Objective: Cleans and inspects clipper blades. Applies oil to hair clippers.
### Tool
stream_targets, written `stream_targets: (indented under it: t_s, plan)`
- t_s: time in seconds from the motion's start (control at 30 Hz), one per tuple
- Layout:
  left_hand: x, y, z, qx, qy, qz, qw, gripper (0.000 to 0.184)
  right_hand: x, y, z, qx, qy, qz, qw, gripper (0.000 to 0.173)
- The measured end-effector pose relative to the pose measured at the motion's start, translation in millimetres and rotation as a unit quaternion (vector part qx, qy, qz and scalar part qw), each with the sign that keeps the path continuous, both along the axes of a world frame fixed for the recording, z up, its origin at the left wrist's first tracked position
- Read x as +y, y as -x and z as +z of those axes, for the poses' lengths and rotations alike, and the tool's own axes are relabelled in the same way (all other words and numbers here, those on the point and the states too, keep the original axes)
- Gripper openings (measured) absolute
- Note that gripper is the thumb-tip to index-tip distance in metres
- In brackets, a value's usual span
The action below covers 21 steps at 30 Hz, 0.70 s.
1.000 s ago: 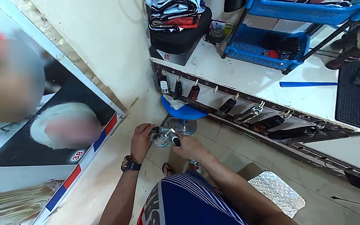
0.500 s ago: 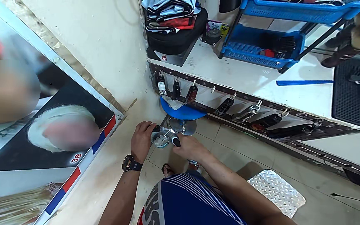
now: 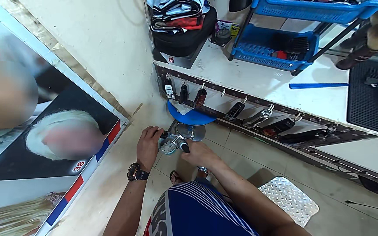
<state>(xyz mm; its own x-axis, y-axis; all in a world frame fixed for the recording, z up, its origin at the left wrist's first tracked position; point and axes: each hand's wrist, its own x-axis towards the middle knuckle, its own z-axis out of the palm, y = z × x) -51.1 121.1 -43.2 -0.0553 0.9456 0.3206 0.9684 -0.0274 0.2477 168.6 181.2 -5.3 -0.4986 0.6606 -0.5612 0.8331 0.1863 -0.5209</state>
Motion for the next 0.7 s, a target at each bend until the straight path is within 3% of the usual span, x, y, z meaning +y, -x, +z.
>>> stream_targets:
  t_s: [0.7]
  plan:
    - [-14, 4, 2, 0.018, -0.004, 0.019, 1.000, 0.036, 8, -6, 1, 0.009, 0.007, -0.026, 1.000, 0.051]
